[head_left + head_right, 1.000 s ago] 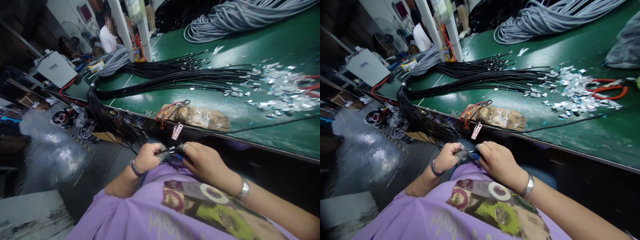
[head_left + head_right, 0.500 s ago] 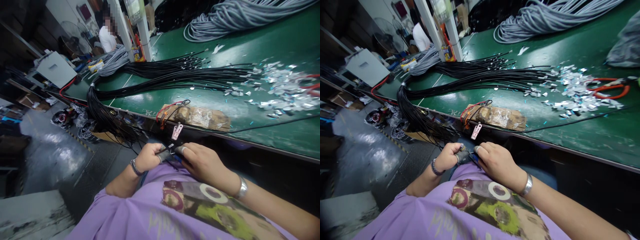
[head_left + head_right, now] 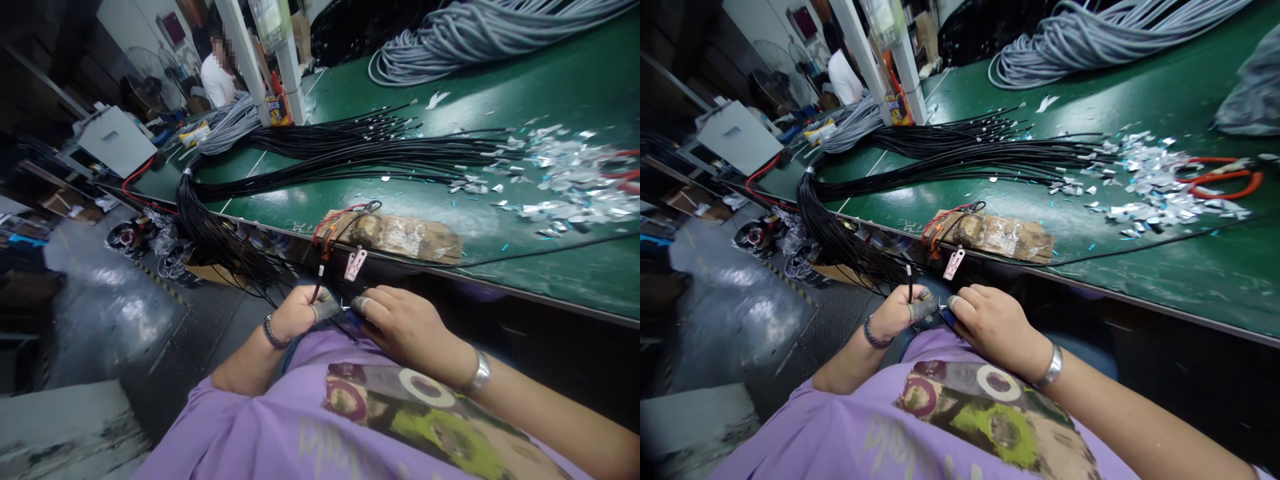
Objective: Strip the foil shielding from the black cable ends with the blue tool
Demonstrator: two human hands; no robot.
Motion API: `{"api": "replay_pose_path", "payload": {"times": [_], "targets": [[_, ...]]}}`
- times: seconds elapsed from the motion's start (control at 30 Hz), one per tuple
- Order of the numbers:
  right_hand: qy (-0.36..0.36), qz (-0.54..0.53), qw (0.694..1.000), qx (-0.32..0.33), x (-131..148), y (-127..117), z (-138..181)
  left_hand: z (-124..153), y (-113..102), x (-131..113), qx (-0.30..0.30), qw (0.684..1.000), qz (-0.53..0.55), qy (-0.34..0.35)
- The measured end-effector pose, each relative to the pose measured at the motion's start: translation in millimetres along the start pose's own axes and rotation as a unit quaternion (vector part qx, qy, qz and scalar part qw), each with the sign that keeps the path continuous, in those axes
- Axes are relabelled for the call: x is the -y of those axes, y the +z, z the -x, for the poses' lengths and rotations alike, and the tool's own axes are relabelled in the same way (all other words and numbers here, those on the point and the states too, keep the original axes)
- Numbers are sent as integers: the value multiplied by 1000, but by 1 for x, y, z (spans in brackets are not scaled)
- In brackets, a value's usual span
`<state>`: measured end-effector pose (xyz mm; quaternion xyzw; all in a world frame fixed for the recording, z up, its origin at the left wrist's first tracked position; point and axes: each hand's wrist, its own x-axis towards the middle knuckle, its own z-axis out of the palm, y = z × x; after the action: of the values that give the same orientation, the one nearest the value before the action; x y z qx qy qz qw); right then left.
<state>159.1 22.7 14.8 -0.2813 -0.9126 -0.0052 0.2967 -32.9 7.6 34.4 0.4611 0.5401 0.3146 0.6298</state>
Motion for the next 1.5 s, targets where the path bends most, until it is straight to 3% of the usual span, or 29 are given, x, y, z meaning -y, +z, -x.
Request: {"api": "replay_pose_path", "payload": {"times": [0.1,0.17,0.3,0.4,0.47,0.53,0.73,0.87,0.93,1.03,1.13,1.33,1.5], "targets": [[77,-107,991,8,-4,1,2,-1,-3,6,-12,1000,-6,-4],[160,-240,957,14,-6,4,2,-1,-4,10,-13,1000,-4,-2],[321,-477,819,3,-3,14,-1,-2,-1,15,-7,1000,10,28],[383,-589,711,-24,2,21,-3,-3,5,17,-22,998,10,57],[403,-626,667,-34,5,24,-4,-3,10,19,-42,995,3,88],[412,-635,652,-41,7,25,-4,-3,14,22,-61,991,-4,122],[410,-632,655,-57,9,27,-4,-3,24,27,-89,980,-34,174],[381,-633,673,-40,9,24,-4,-3,19,23,-44,992,7,118],[339,-608,718,-28,8,21,-3,-4,12,20,8,998,35,59],[242,-523,817,-3,6,16,-2,-6,2,18,96,994,38,-20],[201,-467,861,-10,2,14,-1,-8,-3,19,103,994,10,-22],[295,-475,828,-35,-4,14,1,-6,5,23,-58,987,-62,139],[299,-489,819,-11,0,15,1,-4,8,25,-77,973,-129,177]]}}
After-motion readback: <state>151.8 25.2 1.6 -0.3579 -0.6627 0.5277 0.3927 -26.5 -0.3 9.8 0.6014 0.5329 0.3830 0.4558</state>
